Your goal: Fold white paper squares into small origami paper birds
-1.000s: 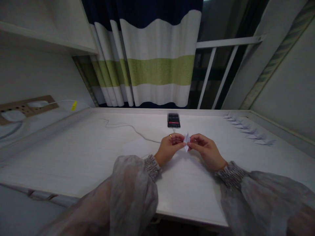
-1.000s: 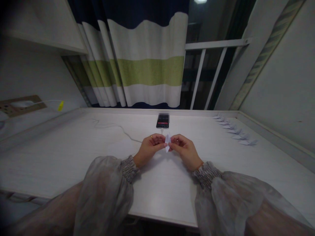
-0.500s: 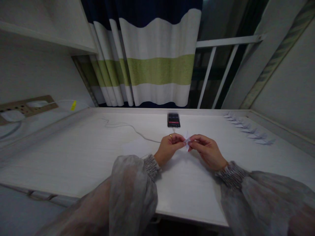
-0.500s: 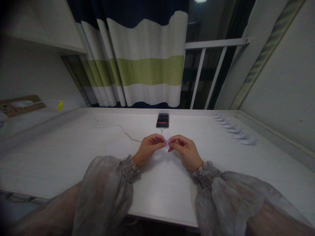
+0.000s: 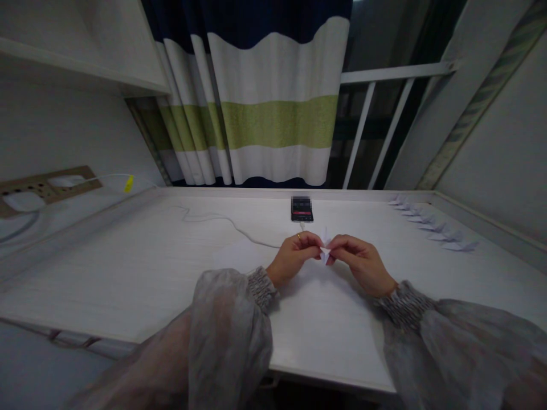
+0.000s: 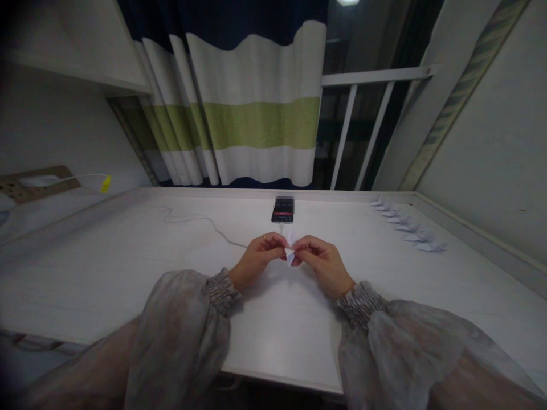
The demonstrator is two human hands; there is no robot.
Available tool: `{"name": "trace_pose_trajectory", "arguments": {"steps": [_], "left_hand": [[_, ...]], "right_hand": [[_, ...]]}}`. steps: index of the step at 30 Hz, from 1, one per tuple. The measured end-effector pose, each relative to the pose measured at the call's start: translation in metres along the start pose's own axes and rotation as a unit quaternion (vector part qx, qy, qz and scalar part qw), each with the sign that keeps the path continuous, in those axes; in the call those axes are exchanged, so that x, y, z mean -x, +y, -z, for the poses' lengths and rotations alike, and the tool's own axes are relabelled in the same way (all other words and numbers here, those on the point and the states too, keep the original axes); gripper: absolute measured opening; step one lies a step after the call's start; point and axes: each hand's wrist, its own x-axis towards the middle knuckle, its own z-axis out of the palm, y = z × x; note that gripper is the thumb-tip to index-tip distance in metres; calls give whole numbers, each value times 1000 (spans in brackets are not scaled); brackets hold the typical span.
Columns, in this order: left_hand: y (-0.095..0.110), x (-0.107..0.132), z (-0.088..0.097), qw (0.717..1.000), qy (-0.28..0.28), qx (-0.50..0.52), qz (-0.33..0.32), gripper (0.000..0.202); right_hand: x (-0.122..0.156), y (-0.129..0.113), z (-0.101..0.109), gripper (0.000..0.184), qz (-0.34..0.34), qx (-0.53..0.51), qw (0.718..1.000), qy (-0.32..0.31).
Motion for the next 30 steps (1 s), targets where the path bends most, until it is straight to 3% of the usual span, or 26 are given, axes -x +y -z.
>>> {"name": "trace_pose_trajectory", "arguments": {"steps": [10,15,18,24,30], "left_hand": [[-2,2,2,1000,2,15,8,8],[1,1,-1,1000,21,12,-6,21],[1,0,-2,999,41,23,-16,29],[-2,-2,-1,996,74,43,5,40],[-2,-1,-2,996,82,40,0,41]], "right_hand": [[1,-1,3,12,81,58,995,-30],[-1,2,4,6,100,98,990,-23],[-2,5,4,7,80,84,993,-11],[-2,6,0,30,36,-12,999,26],[-3,1,-3,24,-34,14,998,43]]}}
